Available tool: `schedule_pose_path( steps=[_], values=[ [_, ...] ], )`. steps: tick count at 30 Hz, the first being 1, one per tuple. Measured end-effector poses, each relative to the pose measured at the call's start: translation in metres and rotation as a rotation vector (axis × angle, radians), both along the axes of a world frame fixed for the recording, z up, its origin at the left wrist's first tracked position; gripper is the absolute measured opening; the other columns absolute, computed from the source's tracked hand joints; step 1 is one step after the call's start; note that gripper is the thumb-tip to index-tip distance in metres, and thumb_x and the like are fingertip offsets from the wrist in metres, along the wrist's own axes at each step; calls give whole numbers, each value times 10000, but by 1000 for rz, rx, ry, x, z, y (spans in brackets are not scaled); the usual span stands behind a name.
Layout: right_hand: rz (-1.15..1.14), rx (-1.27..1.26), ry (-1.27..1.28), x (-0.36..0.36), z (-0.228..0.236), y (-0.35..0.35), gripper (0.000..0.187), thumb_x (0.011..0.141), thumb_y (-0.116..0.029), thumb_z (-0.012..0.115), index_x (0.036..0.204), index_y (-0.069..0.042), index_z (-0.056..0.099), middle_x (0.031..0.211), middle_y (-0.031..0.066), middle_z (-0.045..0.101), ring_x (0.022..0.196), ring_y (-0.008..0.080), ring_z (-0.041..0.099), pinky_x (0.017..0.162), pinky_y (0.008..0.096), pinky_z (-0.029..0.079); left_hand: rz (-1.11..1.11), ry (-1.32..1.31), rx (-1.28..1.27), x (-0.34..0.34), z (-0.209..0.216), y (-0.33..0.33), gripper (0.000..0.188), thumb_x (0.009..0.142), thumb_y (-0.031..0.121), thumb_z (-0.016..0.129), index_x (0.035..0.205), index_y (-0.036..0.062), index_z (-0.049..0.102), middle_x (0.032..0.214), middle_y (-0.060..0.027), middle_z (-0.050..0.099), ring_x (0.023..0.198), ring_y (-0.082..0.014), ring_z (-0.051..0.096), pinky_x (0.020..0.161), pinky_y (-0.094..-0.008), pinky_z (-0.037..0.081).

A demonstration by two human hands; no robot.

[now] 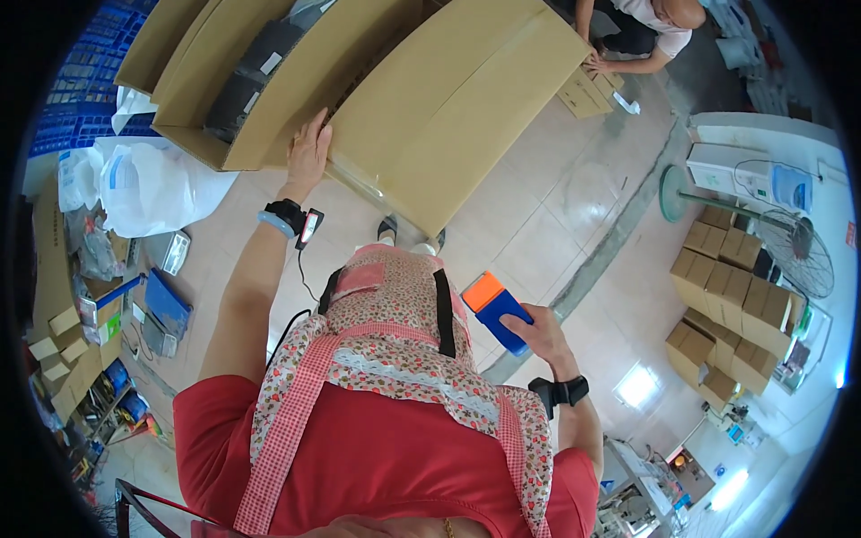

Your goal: The person seals cardboard boxes with a tape dispenser, folding the flaps and applying tape across the seams before moving them aside.

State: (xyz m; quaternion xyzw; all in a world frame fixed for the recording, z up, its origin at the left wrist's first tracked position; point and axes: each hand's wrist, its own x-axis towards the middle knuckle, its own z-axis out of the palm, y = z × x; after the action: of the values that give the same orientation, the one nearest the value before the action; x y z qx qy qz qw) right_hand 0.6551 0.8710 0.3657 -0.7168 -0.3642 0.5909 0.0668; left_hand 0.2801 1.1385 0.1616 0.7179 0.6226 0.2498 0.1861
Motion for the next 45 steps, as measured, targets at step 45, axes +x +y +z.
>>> schedule_pose_path(
  steps=[45],
  values=[
    [810,394,-796,-17,-213,38,322,818,-434,550,739,-136,642,682,92,656,643,293,647,564,432,481,-950,355,188,91,70,-20,664,851,475,543,1417,197,333,1508,-84,226,1395,-267,191,1118,-530,131]
  ],
)
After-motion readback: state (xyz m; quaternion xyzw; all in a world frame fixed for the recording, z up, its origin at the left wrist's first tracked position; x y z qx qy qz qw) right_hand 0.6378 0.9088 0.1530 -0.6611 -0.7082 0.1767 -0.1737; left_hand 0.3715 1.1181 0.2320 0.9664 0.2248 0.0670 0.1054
